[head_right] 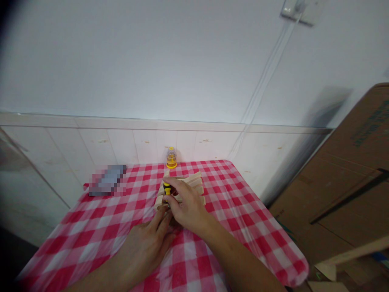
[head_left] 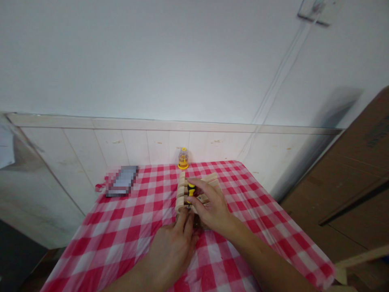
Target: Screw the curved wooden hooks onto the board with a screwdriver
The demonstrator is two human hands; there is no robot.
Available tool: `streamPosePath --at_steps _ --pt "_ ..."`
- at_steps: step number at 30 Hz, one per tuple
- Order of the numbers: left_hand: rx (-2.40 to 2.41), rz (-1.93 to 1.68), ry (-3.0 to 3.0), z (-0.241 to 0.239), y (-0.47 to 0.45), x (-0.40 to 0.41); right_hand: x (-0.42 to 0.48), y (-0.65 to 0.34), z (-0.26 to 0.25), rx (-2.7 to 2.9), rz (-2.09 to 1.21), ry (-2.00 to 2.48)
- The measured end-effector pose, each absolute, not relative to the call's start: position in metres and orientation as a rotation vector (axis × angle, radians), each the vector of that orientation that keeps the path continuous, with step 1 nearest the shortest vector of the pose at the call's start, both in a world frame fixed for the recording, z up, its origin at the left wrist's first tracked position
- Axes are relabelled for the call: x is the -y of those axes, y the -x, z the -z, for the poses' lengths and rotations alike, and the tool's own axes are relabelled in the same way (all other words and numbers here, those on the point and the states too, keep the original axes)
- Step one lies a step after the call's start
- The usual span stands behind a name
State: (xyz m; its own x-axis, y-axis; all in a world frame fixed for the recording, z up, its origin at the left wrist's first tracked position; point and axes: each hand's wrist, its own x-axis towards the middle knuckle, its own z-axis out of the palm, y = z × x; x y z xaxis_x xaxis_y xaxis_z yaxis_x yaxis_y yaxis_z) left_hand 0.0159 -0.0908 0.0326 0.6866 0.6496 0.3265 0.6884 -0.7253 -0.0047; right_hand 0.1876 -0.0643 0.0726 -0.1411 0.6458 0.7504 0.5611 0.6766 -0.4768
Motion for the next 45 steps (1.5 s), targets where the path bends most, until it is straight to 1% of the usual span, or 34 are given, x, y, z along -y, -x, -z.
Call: streamPosePath --at_steps 9,21,36,45 --pt "1.115 0.471 2.796 -0.0275 -0.0159 0.0897 0.0627 -0.1886 -0.0719 1.812 -0.105 0.957" --pt "1.105 0.442 2.766 -0.032 -0.0168 0.0919 0.0649 -0.1871 -0.0714 1.818 0.015 0.963" --pt "1.136 0.447 2.786 -0.0307 -0.0185 0.0885 0.0675 -0.1843 -0.071 1.762 -0.156 0.998" --pt "1.181 0.425 2.82 -0.0298 -0.0192 0.0876 0.0676 -0.185 -0.0709 1.724 -0.131 1.027"
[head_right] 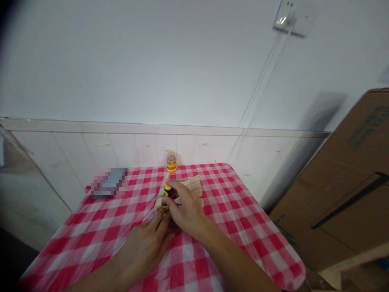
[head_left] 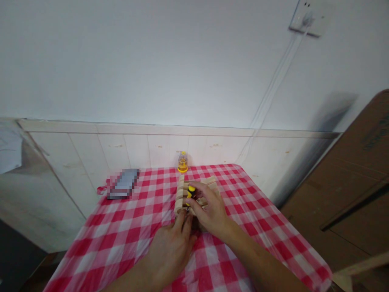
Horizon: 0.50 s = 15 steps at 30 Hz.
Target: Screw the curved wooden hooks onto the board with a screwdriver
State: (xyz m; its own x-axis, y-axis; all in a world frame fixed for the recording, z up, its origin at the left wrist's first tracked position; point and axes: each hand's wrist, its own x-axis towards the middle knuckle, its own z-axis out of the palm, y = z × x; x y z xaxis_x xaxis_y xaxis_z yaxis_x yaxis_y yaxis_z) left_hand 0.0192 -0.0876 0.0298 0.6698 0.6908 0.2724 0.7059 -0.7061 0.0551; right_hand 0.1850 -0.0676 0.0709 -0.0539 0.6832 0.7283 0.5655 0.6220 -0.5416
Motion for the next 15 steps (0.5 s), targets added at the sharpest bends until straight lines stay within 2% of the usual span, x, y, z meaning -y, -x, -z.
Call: streamPosePath --at_steps 9,15 --pt "1.219 0.321 2.809 -0.035 -0.019 0.088 0.073 -0.207 -0.085 1.522 -0.109 1.079" --pt "1.232 0.382 2.828 -0.029 -0.021 0.088 0.073 -0.222 -0.059 1.391 -0.032 1.08"
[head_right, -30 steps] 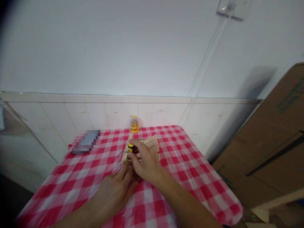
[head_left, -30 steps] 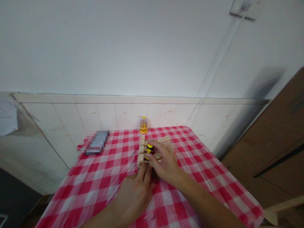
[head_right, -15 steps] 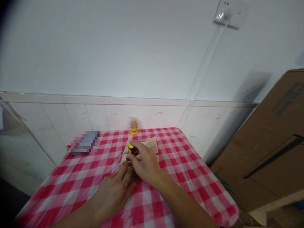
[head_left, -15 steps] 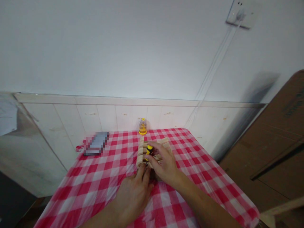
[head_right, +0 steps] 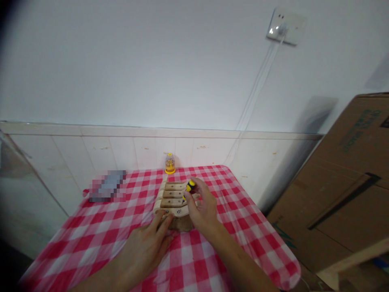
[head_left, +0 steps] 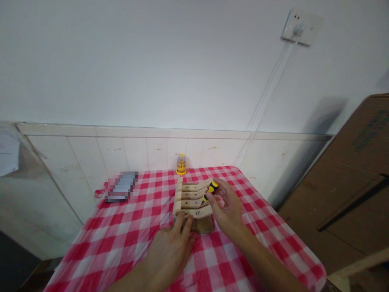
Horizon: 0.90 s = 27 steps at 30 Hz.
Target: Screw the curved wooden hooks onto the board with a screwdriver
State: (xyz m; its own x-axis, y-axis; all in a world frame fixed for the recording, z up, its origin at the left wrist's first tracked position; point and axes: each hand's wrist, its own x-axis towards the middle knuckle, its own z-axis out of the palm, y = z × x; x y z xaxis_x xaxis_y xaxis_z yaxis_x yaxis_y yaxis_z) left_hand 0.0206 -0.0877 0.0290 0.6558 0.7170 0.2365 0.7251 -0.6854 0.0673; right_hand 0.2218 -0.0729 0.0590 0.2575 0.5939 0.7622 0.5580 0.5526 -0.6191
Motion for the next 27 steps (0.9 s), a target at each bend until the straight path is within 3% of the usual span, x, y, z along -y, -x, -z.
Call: streamPosePath --at_steps 7,27 --pt "1.264 0.291 2.816 -0.029 -0.022 0.089 0.071 -0.218 -0.037 1.367 -0.014 1.096" --pt "1.276 0.263 2.857 -0.034 -0.022 0.089 0.078 -0.216 -0.034 1.391 -0.1 1.101"
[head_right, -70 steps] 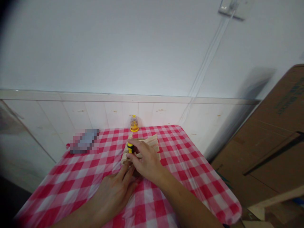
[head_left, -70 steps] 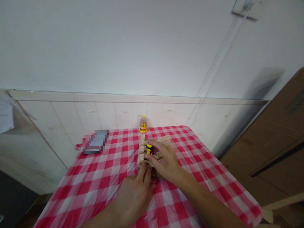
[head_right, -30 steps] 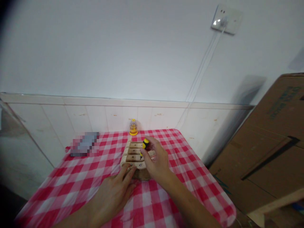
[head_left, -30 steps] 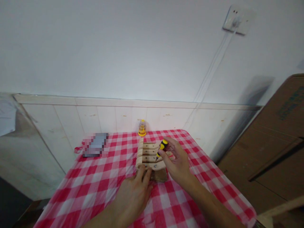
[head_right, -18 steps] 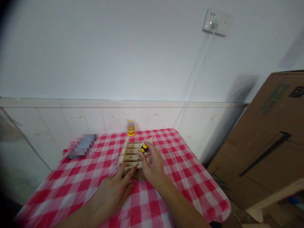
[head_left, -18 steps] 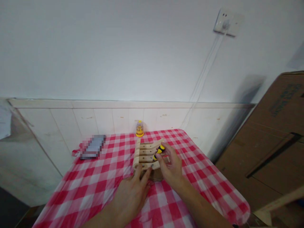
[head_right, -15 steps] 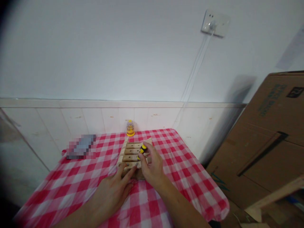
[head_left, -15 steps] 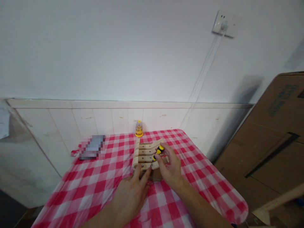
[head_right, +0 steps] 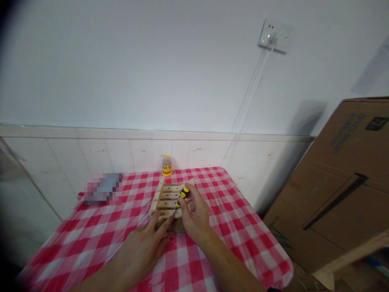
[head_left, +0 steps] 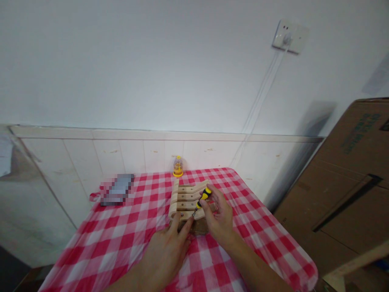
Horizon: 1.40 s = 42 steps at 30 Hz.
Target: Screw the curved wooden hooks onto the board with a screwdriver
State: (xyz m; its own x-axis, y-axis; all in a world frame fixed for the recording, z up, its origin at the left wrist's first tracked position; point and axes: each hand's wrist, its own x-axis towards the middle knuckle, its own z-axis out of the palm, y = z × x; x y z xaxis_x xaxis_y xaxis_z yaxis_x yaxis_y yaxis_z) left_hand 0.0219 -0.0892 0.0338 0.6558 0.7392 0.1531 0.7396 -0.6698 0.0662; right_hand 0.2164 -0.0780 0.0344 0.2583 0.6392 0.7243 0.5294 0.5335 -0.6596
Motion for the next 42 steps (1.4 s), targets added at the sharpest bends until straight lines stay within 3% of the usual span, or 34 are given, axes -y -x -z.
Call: streamPosePath --at_steps 13,42 --pt "1.304 0.291 2.815 -0.027 -0.026 0.087 0.084 -0.222 -0.055 1.569 -0.354 0.954" --pt "1.135 0.275 2.807 -0.021 -0.027 0.087 0.08 -0.218 -0.05 1.488 -0.049 1.055"
